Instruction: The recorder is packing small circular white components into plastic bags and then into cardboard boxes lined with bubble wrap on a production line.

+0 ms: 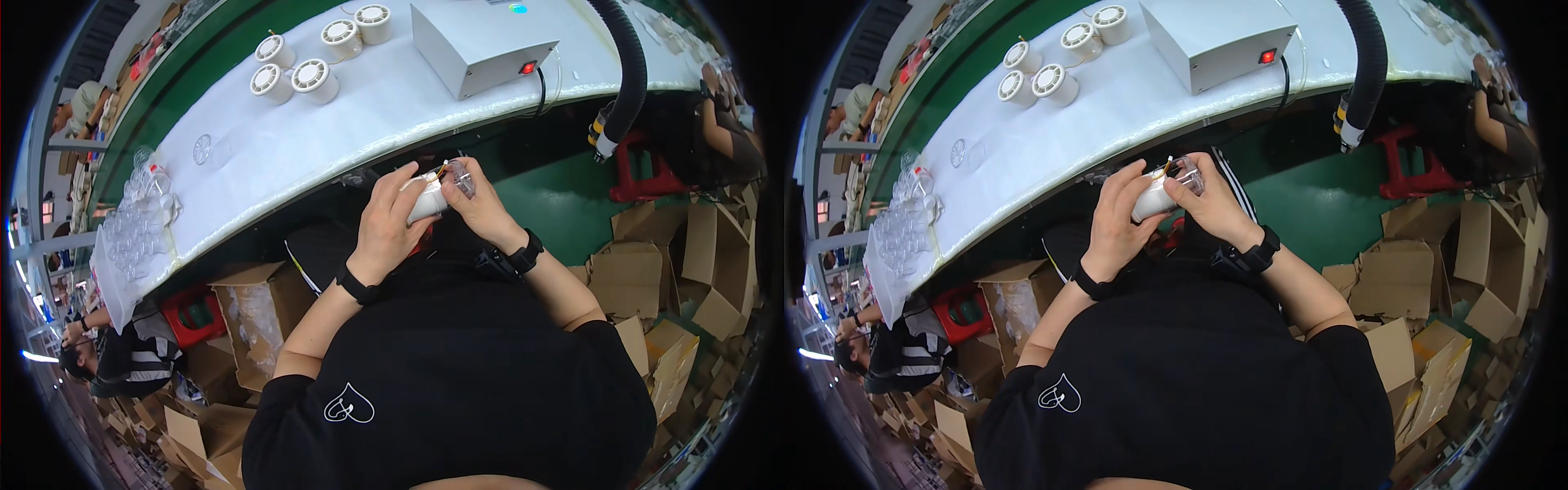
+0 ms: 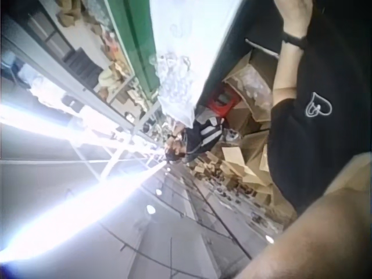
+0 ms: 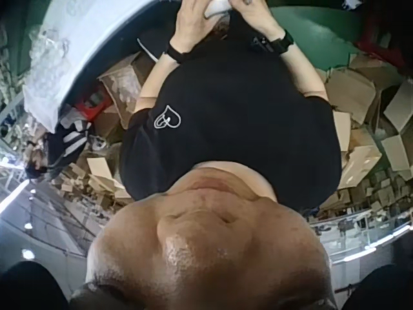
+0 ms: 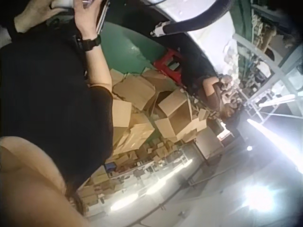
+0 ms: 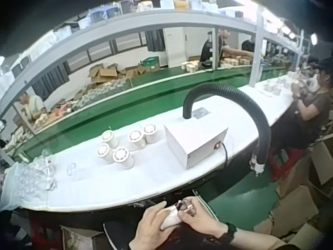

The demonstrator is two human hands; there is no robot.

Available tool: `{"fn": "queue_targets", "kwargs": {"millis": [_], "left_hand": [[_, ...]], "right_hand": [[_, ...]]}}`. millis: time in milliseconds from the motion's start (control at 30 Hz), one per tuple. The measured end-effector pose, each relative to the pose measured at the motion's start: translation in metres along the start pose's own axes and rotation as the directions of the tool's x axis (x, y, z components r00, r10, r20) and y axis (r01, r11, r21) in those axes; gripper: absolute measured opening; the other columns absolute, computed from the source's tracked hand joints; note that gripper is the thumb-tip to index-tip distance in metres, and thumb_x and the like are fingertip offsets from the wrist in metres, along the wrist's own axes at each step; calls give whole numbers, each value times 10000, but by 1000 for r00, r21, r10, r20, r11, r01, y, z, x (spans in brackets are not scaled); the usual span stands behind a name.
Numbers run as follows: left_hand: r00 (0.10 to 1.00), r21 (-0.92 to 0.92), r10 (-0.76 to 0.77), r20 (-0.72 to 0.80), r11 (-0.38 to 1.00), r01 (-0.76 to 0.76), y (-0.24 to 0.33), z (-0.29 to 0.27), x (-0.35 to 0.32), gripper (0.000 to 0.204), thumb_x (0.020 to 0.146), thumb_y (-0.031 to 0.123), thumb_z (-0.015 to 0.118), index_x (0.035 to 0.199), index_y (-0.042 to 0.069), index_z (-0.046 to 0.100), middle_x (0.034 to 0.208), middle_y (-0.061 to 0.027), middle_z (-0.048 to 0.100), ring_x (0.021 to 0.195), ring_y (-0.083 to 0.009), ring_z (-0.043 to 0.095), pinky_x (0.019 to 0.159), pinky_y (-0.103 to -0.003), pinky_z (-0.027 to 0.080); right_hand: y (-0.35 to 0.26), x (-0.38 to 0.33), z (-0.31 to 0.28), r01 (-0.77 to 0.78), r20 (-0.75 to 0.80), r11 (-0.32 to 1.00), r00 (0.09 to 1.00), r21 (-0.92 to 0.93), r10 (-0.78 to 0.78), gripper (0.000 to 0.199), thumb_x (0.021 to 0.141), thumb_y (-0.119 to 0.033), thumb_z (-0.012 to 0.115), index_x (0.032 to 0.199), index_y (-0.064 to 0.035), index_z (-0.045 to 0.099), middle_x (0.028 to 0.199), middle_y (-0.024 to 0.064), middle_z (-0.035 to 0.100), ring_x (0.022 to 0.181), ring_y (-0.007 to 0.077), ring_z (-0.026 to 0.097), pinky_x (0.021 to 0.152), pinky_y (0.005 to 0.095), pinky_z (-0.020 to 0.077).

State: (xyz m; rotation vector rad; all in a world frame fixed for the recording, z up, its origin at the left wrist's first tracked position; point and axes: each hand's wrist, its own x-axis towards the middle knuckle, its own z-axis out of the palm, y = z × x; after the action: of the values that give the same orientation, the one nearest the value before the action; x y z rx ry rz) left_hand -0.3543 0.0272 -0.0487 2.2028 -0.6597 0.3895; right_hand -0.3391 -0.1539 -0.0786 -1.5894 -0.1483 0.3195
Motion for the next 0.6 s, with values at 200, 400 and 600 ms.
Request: {"fn": "queue_targets", "kwargs": {"millis": [200, 400, 600], "left_hand": [[966, -421, -257, 31, 873, 245, 0, 2, -9, 705, 669, 110, 787, 1276, 6, 443, 1339, -177, 444, 1202, -346, 467, 970, -375, 422], [968, -450, -199, 154, 858, 248, -8, 0, -12, 834, 697, 95, 767, 1394, 17, 315, 1408, -187, 372, 1283, -309, 401, 1019, -351, 379], [949, -539, -249, 191, 782, 314, -7, 0, -15, 826, 704, 71, 755, 1397, 15, 309, 1410, -185, 370, 1286, -311, 396, 1017, -346, 379]], "right_hand": [[-7, 2, 11, -111, 38, 975, 994, 195, 105, 522, 919, -403, 540, 1223, -16, 368, 1082, 88, 504, 983, 134, 495, 851, 277, 429], [-5, 1, 4, -33, 112, 998, 993, 53, 27, 560, 911, -391, 558, 1254, -20, 316, 1134, 131, 496, 1023, 166, 506, 860, 293, 445], [-4, 1, 0, 55, 196, 998, 979, 28, -59, 605, 880, -396, 605, 1260, -43, 293, 1115, 117, 495, 1016, 163, 509, 848, 299, 453]]}}
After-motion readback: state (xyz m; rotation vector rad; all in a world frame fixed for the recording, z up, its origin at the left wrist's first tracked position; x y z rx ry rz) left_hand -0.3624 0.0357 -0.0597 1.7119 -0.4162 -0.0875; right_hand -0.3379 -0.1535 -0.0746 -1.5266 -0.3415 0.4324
